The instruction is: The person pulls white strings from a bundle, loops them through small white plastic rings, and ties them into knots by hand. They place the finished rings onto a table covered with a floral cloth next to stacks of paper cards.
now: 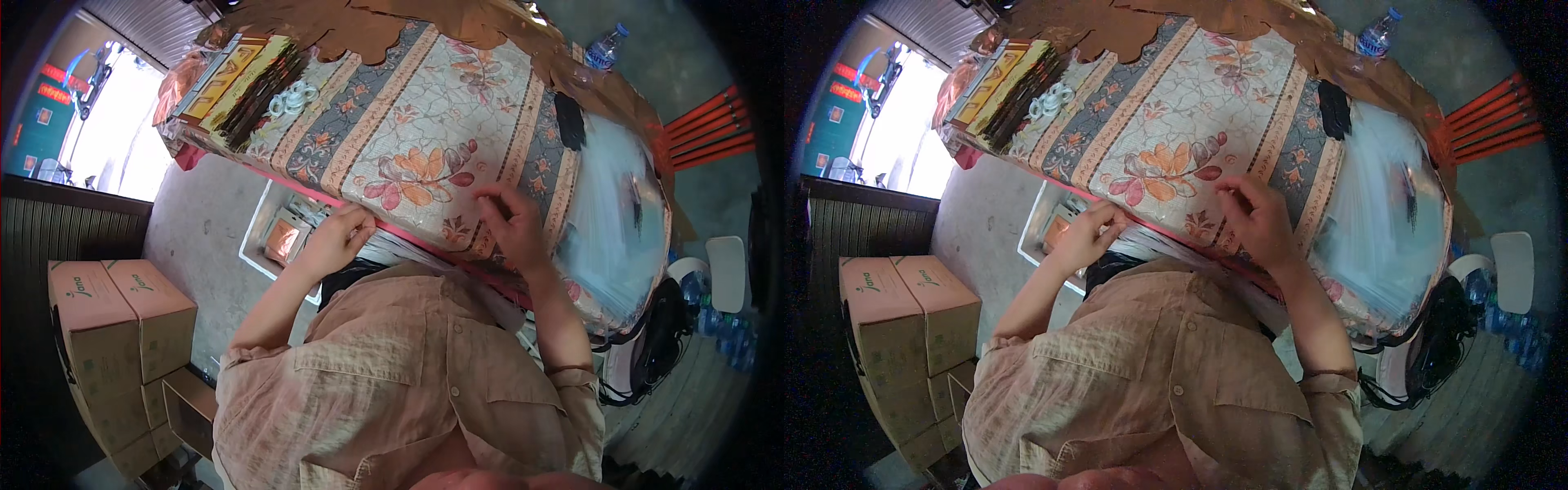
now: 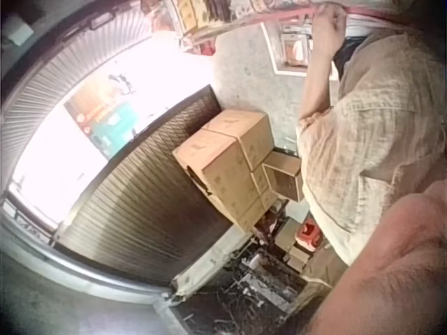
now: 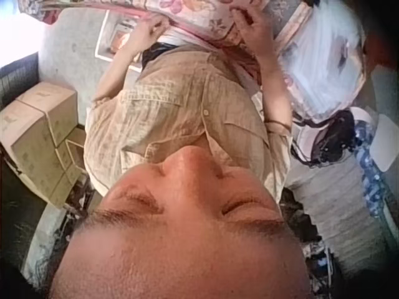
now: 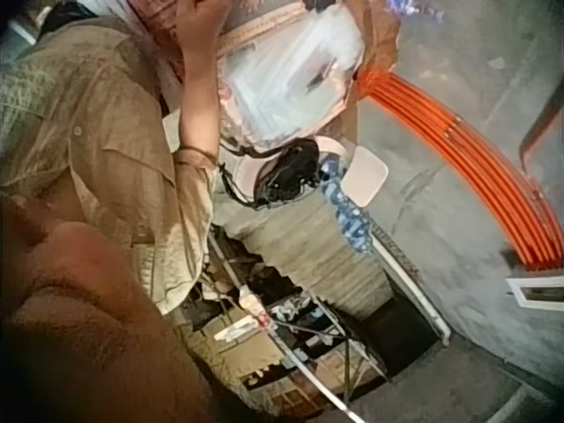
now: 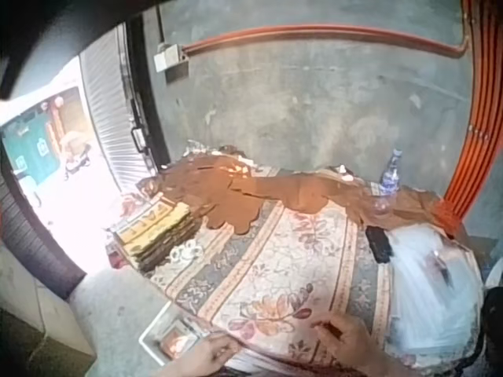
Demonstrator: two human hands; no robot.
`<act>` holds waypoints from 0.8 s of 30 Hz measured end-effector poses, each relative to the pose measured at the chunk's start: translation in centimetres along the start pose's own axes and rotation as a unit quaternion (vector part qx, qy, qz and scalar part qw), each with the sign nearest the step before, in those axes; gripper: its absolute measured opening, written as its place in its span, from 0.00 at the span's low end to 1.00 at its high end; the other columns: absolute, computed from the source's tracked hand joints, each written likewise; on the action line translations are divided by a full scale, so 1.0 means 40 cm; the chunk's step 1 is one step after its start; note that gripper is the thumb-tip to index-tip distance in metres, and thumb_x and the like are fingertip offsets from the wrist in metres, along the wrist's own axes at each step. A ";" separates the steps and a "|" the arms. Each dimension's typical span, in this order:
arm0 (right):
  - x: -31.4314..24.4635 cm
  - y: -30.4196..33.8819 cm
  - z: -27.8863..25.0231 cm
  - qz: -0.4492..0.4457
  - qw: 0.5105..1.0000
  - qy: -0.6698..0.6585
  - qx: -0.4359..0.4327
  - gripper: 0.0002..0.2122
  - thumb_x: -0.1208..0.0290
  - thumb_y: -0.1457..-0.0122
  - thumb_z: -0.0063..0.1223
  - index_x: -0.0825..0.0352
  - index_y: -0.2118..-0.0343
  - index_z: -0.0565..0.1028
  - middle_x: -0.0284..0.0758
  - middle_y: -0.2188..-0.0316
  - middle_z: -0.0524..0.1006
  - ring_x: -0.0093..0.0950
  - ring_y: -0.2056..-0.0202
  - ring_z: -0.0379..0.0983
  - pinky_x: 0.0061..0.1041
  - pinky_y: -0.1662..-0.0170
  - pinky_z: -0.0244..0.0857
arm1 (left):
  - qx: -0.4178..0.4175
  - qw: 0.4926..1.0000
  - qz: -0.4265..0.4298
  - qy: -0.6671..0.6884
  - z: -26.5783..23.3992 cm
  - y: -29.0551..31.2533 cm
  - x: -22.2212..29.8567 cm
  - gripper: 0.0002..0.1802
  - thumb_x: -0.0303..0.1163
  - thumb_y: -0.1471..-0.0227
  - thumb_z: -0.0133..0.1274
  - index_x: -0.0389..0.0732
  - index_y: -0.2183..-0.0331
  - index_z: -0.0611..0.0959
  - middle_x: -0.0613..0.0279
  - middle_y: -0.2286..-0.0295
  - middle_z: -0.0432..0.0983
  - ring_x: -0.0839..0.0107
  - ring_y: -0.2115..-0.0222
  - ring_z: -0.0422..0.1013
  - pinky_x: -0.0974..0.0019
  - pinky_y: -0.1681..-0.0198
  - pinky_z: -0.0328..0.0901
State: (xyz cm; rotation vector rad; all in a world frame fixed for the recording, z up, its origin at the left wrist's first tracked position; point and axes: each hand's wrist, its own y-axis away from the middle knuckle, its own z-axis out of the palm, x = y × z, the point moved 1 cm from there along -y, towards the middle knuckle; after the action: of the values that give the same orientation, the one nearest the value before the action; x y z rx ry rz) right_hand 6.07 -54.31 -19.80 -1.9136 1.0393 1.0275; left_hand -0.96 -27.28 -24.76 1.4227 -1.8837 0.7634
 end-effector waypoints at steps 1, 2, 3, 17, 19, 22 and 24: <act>-0.018 -0.002 0.007 -0.024 1.000 0.017 -0.006 0.05 0.77 0.46 0.45 0.69 0.67 0.72 0.30 0.74 0.73 0.16 0.75 0.68 0.15 0.72 0.61 | 0.003 1.000 0.000 -0.001 -0.019 -0.001 0.029 0.05 0.26 0.55 0.51 0.36 0.73 0.73 0.58 0.75 0.69 0.62 0.71 0.67 0.66 0.69 0.62; -0.046 -0.001 0.013 -0.026 0.999 0.017 -0.007 0.05 0.77 0.46 0.45 0.69 0.67 0.72 0.30 0.74 0.73 0.16 0.75 0.68 0.15 0.72 0.61 | -0.010 1.000 0.026 0.001 -0.037 0.000 0.060 0.05 0.26 0.55 0.51 0.35 0.74 0.72 0.57 0.75 0.68 0.63 0.71 0.67 0.67 0.68 0.62; -0.081 0.000 0.022 -0.024 0.996 0.029 -0.075 0.05 0.77 0.46 0.45 0.68 0.67 0.72 0.30 0.75 0.73 0.16 0.76 0.67 0.15 0.73 0.61 | -0.023 0.998 0.053 0.003 -0.052 0.000 0.089 0.06 0.26 0.55 0.50 0.35 0.74 0.71 0.57 0.75 0.67 0.63 0.70 0.66 0.68 0.67 0.61; -0.386 -0.239 -0.174 -0.152 0.987 -0.030 -0.032 0.08 0.72 0.42 0.41 0.68 0.66 0.72 0.28 0.79 0.71 0.15 0.75 0.67 0.13 0.73 0.59 | -0.001 0.895 0.152 0.419 -0.089 -0.297 0.424 0.12 0.34 0.45 0.41 0.37 0.62 0.68 0.64 0.70 0.69 0.79 0.64 0.63 0.75 0.64 0.60; -0.441 -0.307 -0.252 -0.340 0.928 -0.143 -0.052 0.06 0.73 0.44 0.42 0.67 0.67 0.72 0.29 0.78 0.72 0.17 0.74 0.68 0.15 0.71 0.62 | -0.137 0.880 0.146 0.431 -0.069 -0.343 0.500 0.15 0.39 0.45 0.39 0.36 0.63 0.70 0.63 0.72 0.71 0.78 0.68 0.66 0.75 0.62 0.61; -0.529 -0.314 -0.384 -0.316 0.923 0.100 0.197 0.05 0.73 0.45 0.45 0.67 0.71 0.72 0.29 0.78 0.72 0.17 0.75 0.68 0.17 0.72 0.63 | -0.341 0.816 0.079 0.460 -0.122 -0.366 0.496 0.16 0.41 0.45 0.38 0.37 0.67 0.72 0.65 0.77 0.69 0.76 0.75 0.68 0.72 0.63 0.63; -0.543 -0.272 -0.568 -0.343 0.869 0.190 0.302 0.06 0.72 0.44 0.43 0.67 0.68 0.71 0.29 0.76 0.72 0.19 0.73 0.69 0.19 0.67 0.65 | -0.372 0.823 0.091 0.419 -0.157 -0.361 0.515 0.17 0.41 0.46 0.39 0.38 0.73 0.73 0.67 0.81 0.65 0.75 0.80 0.68 0.70 0.69 0.66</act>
State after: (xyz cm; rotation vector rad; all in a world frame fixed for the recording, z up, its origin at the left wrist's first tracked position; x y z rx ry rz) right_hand 14.76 -62.37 11.29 -1.7421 0.6594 -0.0935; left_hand 9.82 -38.12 -3.80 0.3031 -1.3419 0.5015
